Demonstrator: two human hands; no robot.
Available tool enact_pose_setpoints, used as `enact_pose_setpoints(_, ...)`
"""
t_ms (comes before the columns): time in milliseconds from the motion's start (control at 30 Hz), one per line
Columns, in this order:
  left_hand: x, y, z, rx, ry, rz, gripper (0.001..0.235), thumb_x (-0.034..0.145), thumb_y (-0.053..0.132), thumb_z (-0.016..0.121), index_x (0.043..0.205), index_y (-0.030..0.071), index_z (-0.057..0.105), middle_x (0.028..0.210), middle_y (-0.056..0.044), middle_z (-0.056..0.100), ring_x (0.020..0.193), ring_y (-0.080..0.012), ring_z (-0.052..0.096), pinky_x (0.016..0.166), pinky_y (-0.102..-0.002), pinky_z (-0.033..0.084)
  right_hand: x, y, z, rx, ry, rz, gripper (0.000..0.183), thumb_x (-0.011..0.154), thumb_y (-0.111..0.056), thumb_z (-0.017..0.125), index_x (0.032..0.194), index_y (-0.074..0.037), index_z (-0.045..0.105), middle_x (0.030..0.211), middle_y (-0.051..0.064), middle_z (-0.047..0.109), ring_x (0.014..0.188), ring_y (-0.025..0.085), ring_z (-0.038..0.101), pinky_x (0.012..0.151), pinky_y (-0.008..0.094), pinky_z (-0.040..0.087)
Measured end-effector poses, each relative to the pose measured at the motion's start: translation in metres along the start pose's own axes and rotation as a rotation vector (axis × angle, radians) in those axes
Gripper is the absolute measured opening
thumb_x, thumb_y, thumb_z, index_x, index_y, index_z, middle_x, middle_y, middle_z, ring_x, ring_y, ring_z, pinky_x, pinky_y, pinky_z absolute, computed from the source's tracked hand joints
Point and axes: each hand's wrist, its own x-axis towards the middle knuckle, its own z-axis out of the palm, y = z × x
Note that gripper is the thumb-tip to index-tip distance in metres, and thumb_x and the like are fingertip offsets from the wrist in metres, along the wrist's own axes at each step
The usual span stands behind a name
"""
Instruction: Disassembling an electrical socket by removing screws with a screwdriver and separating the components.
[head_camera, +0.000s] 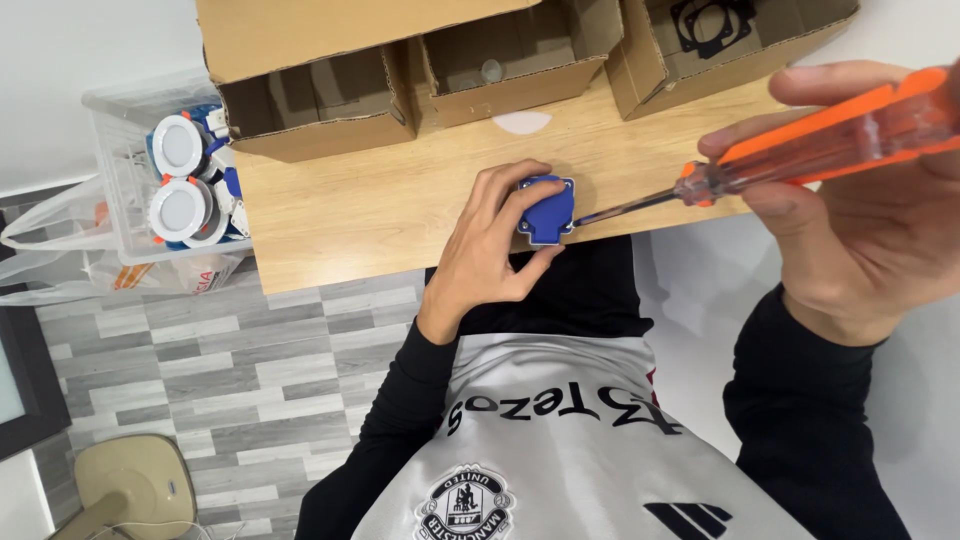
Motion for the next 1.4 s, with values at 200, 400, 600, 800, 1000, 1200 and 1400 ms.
enact_pose_setpoints(200, 0.001, 0.0, -0.002, -0.032, -0.007, -0.021, 0.056, 0.101, 0.027, 0.079, 0.15, 0.014, 0.055, 0.152, -0.015, 0.056, 0.14, -0.0376, 0.056, 0.12, -0.052, 0.052, 0.01, 0.002, 0.001, -0.028, -0.093, -0.132, 0.083, 0.112, 0.018, 0.067, 0.175, -0.017, 0.026, 0.144, 0.055, 0.051, 0.102, 0.065, 0.076, 0.099, 0.072, 0.073)
enact_pose_setpoints(400, 0.001, -0.002, -0.001, -0.038, -0.003, -0.014, 0.055, 0.102, 0.029, 0.079, 0.149, 0.014, 0.056, 0.15, -0.014, 0.057, 0.138, -0.0371, 0.056, 0.119, -0.051, 0.052, 0.033, -0.006, -0.011, 0.124, -0.375, -0.19, 0.1, 0.107, 0.024, 0.061, 0.184, -0.027, 0.021, 0.153, 0.049, 0.051, 0.13, 0.061, 0.075, 0.115, 0.07, 0.074)
enact_pose_setpoints(600, 0.0, -0.001, -0.002, -0.043, -0.006, -0.027, 0.054, 0.103, 0.031, 0.078, 0.149, 0.014, 0.056, 0.151, -0.014, 0.057, 0.14, -0.0366, 0.056, 0.12, -0.051, 0.051, 0.039, 0.017, -0.014, -0.105, -0.353, -0.354, 0.096, 0.111, 0.01, 0.097, 0.176, -0.01, 0.028, 0.115, 0.032, 0.073, 0.108, 0.039, 0.083, 0.091, 0.049, 0.073)
enact_pose_setpoints(800, 0.001, -0.001, -0.004, -0.051, 0.001, -0.012, 0.054, 0.104, 0.032, 0.078, 0.151, 0.014, 0.056, 0.151, -0.014, 0.057, 0.14, -0.0369, 0.057, 0.12, -0.051, 0.052, 0.048, 0.031, -0.001, -0.092, -0.262, -0.469, 0.097, 0.103, 0.002, 0.113, 0.162, 0.007, 0.036, 0.11, 0.025, 0.068, 0.075, 0.031, 0.074, 0.069, 0.042, 0.063)
enact_pose_setpoints(1000, 0.001, -0.002, -0.003, -0.05, 0.005, 0.0, 0.054, 0.104, 0.031, 0.077, 0.15, 0.014, 0.056, 0.151, -0.014, 0.057, 0.14, -0.0374, 0.057, 0.12, -0.052, 0.053, 0.035, 0.032, 0.0, -0.179, -0.086, -0.487, 0.106, 0.087, -0.032, 0.126, 0.15, 0.012, 0.054, 0.118, 0.024, 0.069, 0.07, 0.034, 0.073, 0.06, 0.042, 0.052)
enact_pose_setpoints(1200, 0.0, -0.004, -0.002, -0.044, 0.008, 0.003, 0.054, 0.106, 0.035, 0.076, 0.151, 0.015, 0.055, 0.151, -0.013, 0.057, 0.14, -0.0369, 0.057, 0.118, -0.051, 0.054, 0.065, -0.017, -0.016, 0.184, -0.641, -0.145, 0.101, 0.105, 0.021, 0.062, 0.181, -0.023, 0.013, 0.182, 0.04, 0.029, 0.157, 0.055, 0.069, 0.135, 0.051, 0.067)
enact_pose_setpoints(1400, 0.001, -0.002, -0.003, -0.04, 0.005, 0.001, 0.053, 0.106, 0.035, 0.076, 0.15, 0.014, 0.056, 0.15, -0.014, 0.057, 0.138, -0.0368, 0.057, 0.119, -0.051, 0.053, 0.047, -0.014, -0.02, 0.017, -0.535, -0.015, 0.092, 0.098, 0.018, 0.086, 0.167, -0.011, 0.032, 0.142, 0.029, 0.071, 0.128, 0.033, 0.088, 0.122, 0.041, 0.08)
